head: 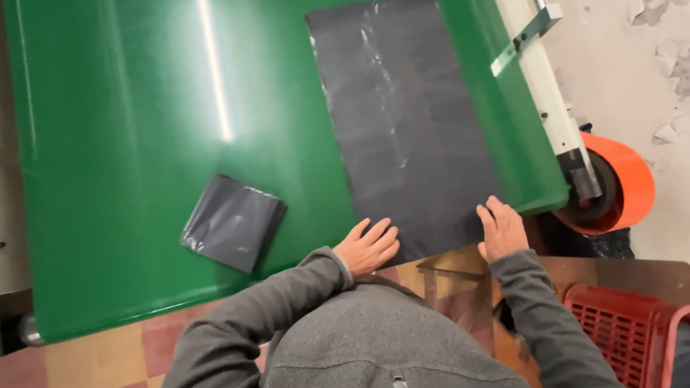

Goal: Folding plastic bags on a conveyor belt and placing them into a crate.

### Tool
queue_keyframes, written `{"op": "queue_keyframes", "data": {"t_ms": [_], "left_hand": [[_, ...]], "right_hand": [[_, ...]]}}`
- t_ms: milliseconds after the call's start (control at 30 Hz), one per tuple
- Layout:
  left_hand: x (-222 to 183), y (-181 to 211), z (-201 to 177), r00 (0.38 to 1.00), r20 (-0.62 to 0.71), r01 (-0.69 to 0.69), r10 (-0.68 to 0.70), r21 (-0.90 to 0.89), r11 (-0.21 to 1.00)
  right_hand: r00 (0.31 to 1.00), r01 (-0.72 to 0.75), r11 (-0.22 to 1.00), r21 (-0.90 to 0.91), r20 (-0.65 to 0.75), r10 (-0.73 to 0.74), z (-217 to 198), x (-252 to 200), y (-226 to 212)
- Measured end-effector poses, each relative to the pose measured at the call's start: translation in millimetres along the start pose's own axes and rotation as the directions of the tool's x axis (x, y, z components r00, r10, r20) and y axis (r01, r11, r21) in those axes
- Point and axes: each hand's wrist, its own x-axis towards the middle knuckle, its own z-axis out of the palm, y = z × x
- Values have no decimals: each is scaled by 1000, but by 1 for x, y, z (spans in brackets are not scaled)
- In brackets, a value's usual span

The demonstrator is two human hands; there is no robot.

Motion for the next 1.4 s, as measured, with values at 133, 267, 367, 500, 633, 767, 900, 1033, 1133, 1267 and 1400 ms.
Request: {"op": "queue_keyframes", "data": {"t_ms": [133, 267, 367, 500, 633, 767, 900, 1033, 1133, 1267, 1400], "left_hand": [[8, -10, 4, 994, 112, 33, -7, -236, 971], [31, -18, -55, 886, 405, 442, -224, -598, 669], [44, -53, -87, 840, 408, 519, -358, -796, 312], [52, -129, -53, 658, 225, 479, -718, -862, 169], [52, -247, 53, 405, 213, 329, -889, -941, -75], [54, -299, 92, 341, 146, 381, -928, -925, -5], [47, -304, 105, 222, 31, 818, -975, -550, 169], [53, -291, 89, 246, 64, 885, -967, -422, 197], [63, -291, 68, 269, 132, 909, -954, -363, 206], [58, -293, 71, 319, 97, 902, -943, -336, 270], [90, -260, 23, 434, -176, 887, -883, -89, 454]], "right_hand": [[990, 142, 946, 291, -61, -130, 4, 0, 34], [992, 86, 901, 425, 47, -117, -39, 19, 51], [888, -361, 745, 560, 451, 92, -75, 70, 63], [998, -27, 624, 781, 61, -33, -78, 179, 70], [1000, -7, 662, 749, 12, -3, -15, 305, 76], [1000, 15, 722, 692, 1, -22, 86, 377, 84], [990, 123, 848, 516, -4, -141, 103, 404, 72], [956, 104, 928, 357, 221, -192, 99, 421, 65], [901, 68, 956, 285, 394, -181, 88, 436, 57], [874, 40, 961, 274, 456, -167, 108, 447, 59], [855, -32, 979, 203, 513, -79, 96, 436, 44]]}}
